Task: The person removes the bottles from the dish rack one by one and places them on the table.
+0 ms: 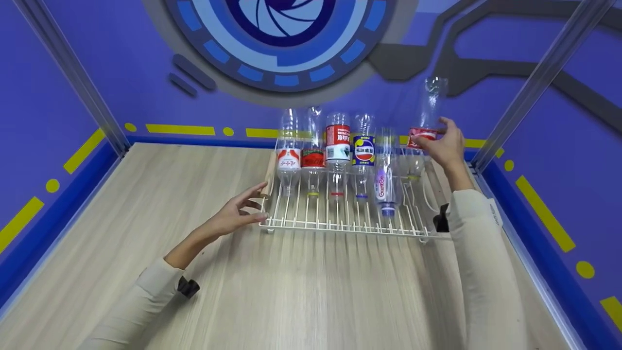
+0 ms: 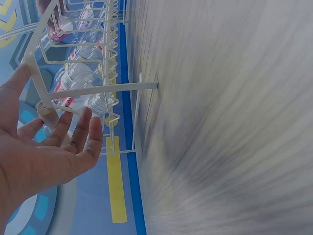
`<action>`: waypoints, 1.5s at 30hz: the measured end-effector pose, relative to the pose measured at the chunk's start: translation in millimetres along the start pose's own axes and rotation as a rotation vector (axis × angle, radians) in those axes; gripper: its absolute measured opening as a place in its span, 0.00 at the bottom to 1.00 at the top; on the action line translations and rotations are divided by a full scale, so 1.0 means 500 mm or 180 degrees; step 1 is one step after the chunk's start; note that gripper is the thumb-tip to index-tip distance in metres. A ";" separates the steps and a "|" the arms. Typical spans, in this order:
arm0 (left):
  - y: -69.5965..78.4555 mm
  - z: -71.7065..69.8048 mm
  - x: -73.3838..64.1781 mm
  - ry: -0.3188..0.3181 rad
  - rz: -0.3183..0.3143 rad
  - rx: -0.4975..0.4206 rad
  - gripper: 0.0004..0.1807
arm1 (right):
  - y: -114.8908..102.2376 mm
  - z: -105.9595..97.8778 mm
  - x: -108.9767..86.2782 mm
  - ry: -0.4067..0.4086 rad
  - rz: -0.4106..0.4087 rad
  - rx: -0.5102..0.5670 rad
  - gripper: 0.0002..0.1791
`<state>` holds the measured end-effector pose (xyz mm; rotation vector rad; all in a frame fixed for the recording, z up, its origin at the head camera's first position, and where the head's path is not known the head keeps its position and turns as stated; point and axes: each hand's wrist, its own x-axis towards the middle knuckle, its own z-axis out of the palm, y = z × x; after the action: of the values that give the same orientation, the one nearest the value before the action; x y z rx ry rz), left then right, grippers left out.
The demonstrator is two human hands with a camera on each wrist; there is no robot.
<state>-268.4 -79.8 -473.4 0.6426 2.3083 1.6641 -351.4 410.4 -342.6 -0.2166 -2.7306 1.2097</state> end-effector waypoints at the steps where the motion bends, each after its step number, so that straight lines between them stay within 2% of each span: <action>1: 0.000 0.000 0.000 0.0005 -0.0010 0.0000 0.47 | -0.002 -0.001 -0.001 -0.0010 0.0013 0.0028 0.56; 9: -0.005 -0.004 0.002 0.0025 -0.0034 0.0000 0.46 | -0.016 -0.004 -0.011 -0.0109 0.0092 0.0642 0.52; 14: -0.008 -0.006 0.003 0.0040 -0.0056 -0.0039 0.46 | -0.022 0.004 -0.021 -0.0244 0.0045 0.0962 0.46; 16: -0.009 -0.005 0.003 0.0038 -0.0070 -0.0040 0.46 | -0.024 0.008 -0.028 -0.0313 0.0031 0.1056 0.43; 19: -0.009 -0.003 0.004 0.0001 -0.0051 -0.0051 0.46 | -0.026 0.012 -0.041 -0.0440 0.0039 0.1313 0.33; 22: -0.007 -0.002 0.005 -0.0019 0.0000 -0.0059 0.47 | -0.031 0.015 -0.055 -0.0599 0.0119 0.1654 0.26; 26: -0.004 -0.001 0.005 -0.0011 0.0021 -0.0061 0.46 | -0.039 0.026 -0.073 -0.0899 0.0234 0.1804 0.27; 32: -0.006 0.000 0.005 -0.0014 0.0011 -0.0047 0.46 | -0.048 0.050 -0.089 -0.1405 0.0287 0.2377 0.24; 36: -0.006 -0.001 0.002 -0.0011 0.0039 -0.0040 0.46 | -0.055 0.068 -0.100 -0.1647 0.0247 0.2363 0.26; 42: -0.005 0.000 -0.001 -0.0044 0.0062 -0.0021 0.46 | -0.064 0.094 -0.116 -0.1930 0.0277 0.2183 0.18; 45: -0.003 -0.001 -0.003 -0.0043 0.0055 -0.0008 0.47 | -0.068 0.104 -0.124 -0.2093 0.0281 0.2072 0.18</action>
<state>-267.7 -81.2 -474.8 0.6732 2.2973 1.6647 -303.1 338.3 -356.5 0.1745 -2.5918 2.4626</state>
